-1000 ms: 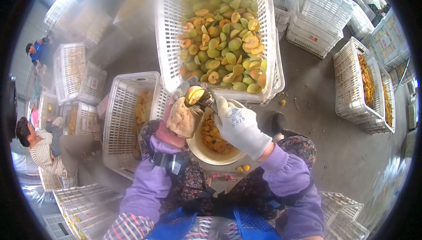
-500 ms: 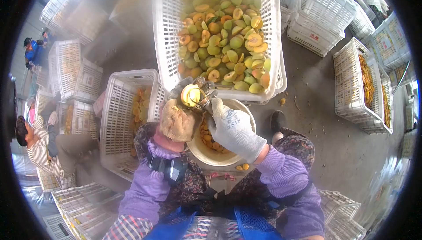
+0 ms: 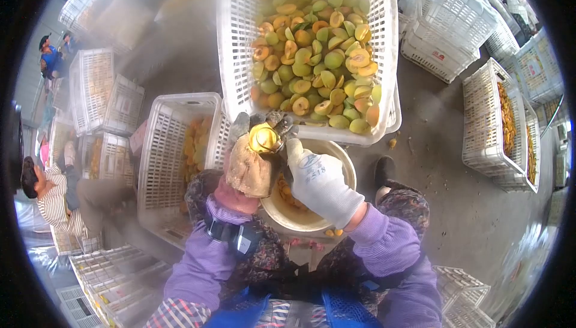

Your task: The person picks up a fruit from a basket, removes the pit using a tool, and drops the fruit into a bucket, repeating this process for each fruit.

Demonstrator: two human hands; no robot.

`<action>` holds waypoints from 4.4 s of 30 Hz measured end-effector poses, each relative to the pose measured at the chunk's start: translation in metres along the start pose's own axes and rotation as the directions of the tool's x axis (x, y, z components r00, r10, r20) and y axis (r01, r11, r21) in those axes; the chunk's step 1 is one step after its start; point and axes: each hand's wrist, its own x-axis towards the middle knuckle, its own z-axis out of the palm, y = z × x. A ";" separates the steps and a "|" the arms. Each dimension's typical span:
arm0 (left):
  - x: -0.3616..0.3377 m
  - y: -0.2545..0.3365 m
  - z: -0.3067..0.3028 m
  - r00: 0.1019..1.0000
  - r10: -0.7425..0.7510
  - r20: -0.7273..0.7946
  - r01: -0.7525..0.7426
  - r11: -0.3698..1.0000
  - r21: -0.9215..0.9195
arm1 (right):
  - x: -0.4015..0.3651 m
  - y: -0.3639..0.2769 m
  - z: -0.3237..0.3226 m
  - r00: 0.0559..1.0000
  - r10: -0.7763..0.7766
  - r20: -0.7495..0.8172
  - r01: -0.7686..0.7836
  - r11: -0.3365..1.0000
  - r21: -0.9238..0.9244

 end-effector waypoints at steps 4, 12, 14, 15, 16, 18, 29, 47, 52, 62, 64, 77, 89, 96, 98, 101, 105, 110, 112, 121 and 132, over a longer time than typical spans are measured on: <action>0.003 0.000 0.003 1.000 0.010 0.004 -0.010 1.000 -0.008 | 0.003 0.005 0.007 0.995 -0.052 -0.088 0.064 0.988 0.138; 0.007 -0.003 0.013 0.998 0.065 -0.007 -0.065 0.998 -0.012 | -0.001 0.007 0.023 0.987 -0.152 -0.054 0.151 0.988 -0.019; 0.006 -0.001 0.010 0.997 0.072 0.021 -0.072 0.997 0.009 | -0.002 0.003 0.020 0.995 -0.082 -0.054 0.090 0.985 0.145; 0.008 -0.001 0.007 0.996 0.081 0.047 -0.084 0.995 0.052 | -0.002 -0.001 0.017 0.998 -0.048 -0.049 0.058 0.972 0.228; 0.009 -0.002 0.001 0.991 0.091 0.095 -0.103 0.987 0.127 | -0.002 -0.001 0.014 0.999 -0.052 -0.014 0.054 0.965 0.258; 0.013 0.000 -0.008 0.976 0.093 0.198 -0.142 0.958 0.249 | -0.003 0.002 0.009 0.997 -0.059 0.049 0.041 0.948 0.315; 0.007 0.012 0.010 0.962 0.243 0.128 -0.271 0.916 0.297 | -0.013 0.005 0.012 0.985 -0.140 -0.101 0.159 0.964 0.212; 0.016 -0.029 0.019 0.971 0.237 -0.043 -0.218 0.941 0.259 | -0.019 0.017 0.005 0.984 -0.097 0.150 0.056 0.965 0.256; 0.018 0.001 0.032 0.999 -0.036 0.031 0.039 0.992 -0.119 | -0.018 0.001 -0.007 0.977 0.102 0.189 -0.156 0.943 0.294; 0.023 0.011 0.045 0.983 -0.184 0.018 0.177 0.906 -0.386 | -0.026 0.026 -0.010 0.965 -0.059 0.257 -0.088 0.848 0.522; 0.020 0.018 0.050 0.988 -0.150 0.048 0.158 0.944 -0.291 | -0.027 0.020 -0.018 0.949 -0.071 0.308 -0.055 0.923 0.380; 0.015 0.071 -0.021 0.994 0.108 -0.027 -0.101 0.978 0.183 | -0.066 0.067 0.043 0.916 -0.333 0.226 0.303 0.940 0.157; 0.105 0.094 0.044 0.813 -0.288 0.506 -0.524 0.019 0.852 | -0.068 0.044 -0.012 0.962 0.023 0.271 0.017 0.989 -0.144; 0.165 -0.002 0.057 0.769 -0.489 0.413 -0.574 -0.242 0.782 | -0.067 0.050 -0.031 0.973 0.102 0.207 -0.059 0.977 -0.205; 0.154 0.017 0.060 0.818 -0.426 0.386 -0.498 -0.188 0.847 | -0.065 0.052 -0.032 0.987 0.112 0.112 -0.085 0.973 -0.216; 0.155 0.014 0.032 0.904 -0.218 0.368 -0.366 0.051 0.929 | -0.062 0.059 -0.033 0.997 0.078 -0.026 -0.080 0.993 -0.089; 0.133 0.016 0.015 0.966 -0.257 0.018 0.224 0.874 0.430 | -0.052 0.055 -0.030 0.965 0.012 -0.262 0.010 0.996 0.084; 0.055 0.022 0.008 0.953 0.059 0.298 -0.199 0.863 0.465 | -0.031 0.035 -0.035 0.966 0.081 -0.246 -0.043 0.987 0.155; 0.023 0.012 0.002 0.943 -0.047 0.329 -0.011 0.985 0.172 | -0.026 0.031 -0.037 0.966 0.094 -0.240 -0.050 0.982 0.182; -0.001 0.018 0.024 0.921 0.123 0.369 -0.340 0.716 0.610 | -0.021 0.039 -0.016 0.973 0.058 -0.223 -0.050 0.998 0.045; 0.025 0.006 0.047 0.989 0.120 0.092 -0.106 0.984 -0.141 | -0.012 0.025 -0.009 0.982 0.150 0.113 -0.179 0.932 0.315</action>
